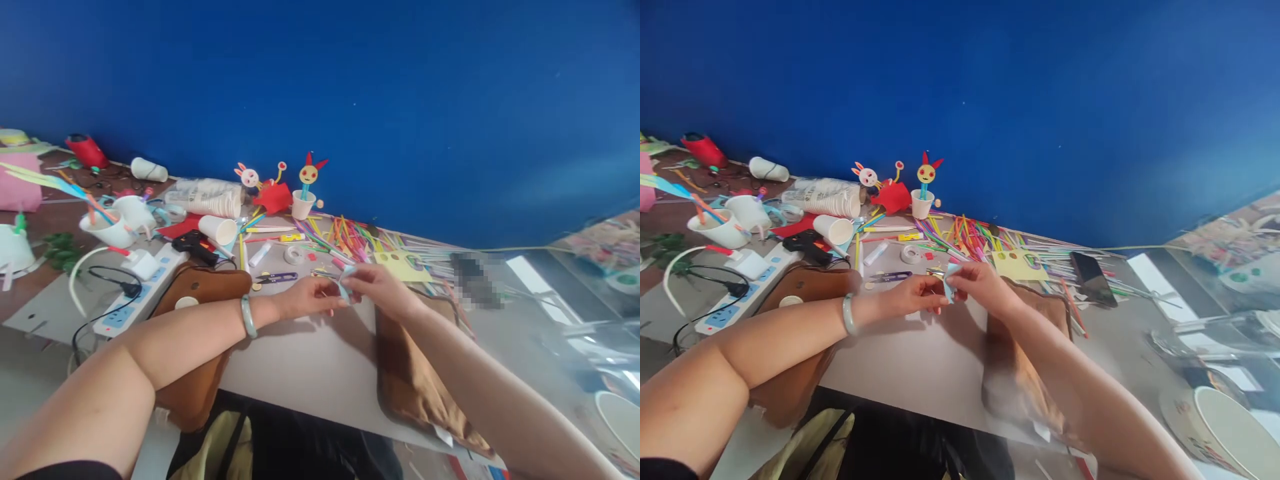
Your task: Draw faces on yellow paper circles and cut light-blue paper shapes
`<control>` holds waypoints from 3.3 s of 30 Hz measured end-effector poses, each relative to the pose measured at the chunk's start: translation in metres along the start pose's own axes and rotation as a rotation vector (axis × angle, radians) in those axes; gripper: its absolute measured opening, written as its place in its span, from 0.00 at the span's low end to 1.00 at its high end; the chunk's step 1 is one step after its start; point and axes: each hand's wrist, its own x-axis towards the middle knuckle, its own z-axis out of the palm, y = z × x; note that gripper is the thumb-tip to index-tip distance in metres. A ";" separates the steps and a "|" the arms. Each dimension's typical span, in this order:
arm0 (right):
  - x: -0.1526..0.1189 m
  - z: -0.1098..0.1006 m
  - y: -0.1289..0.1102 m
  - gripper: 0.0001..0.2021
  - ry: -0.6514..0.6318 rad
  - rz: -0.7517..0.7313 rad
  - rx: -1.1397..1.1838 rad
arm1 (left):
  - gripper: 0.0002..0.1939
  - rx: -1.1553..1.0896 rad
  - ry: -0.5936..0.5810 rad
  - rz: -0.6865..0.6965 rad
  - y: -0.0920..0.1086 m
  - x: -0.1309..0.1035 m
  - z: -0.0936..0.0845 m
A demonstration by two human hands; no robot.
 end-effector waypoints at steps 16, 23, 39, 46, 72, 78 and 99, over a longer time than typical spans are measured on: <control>0.006 0.034 0.009 0.17 0.295 -0.103 0.248 | 0.18 -0.197 0.276 -0.109 0.003 0.005 -0.009; 0.008 0.027 0.027 0.16 0.345 -0.122 0.400 | 0.14 -0.158 0.325 -0.130 0.007 0.005 -0.012; 0.006 0.025 0.034 0.14 0.382 -0.139 0.409 | 0.09 -0.170 0.365 -0.139 -0.004 0.005 -0.015; -0.005 0.030 0.033 0.09 0.611 -0.338 -0.020 | 0.20 -0.185 0.466 -0.120 -0.001 0.004 -0.014; -0.008 0.039 0.029 0.12 0.404 -0.327 -0.059 | 0.12 -0.124 0.329 -0.140 0.000 0.001 -0.015; -0.006 0.039 0.025 0.16 0.310 -0.215 0.172 | 0.11 -0.064 0.266 -0.169 -0.004 0.001 -0.014; -0.005 0.038 0.027 0.13 0.356 -0.232 0.185 | 0.07 -0.053 0.231 -0.216 0.002 -0.001 -0.011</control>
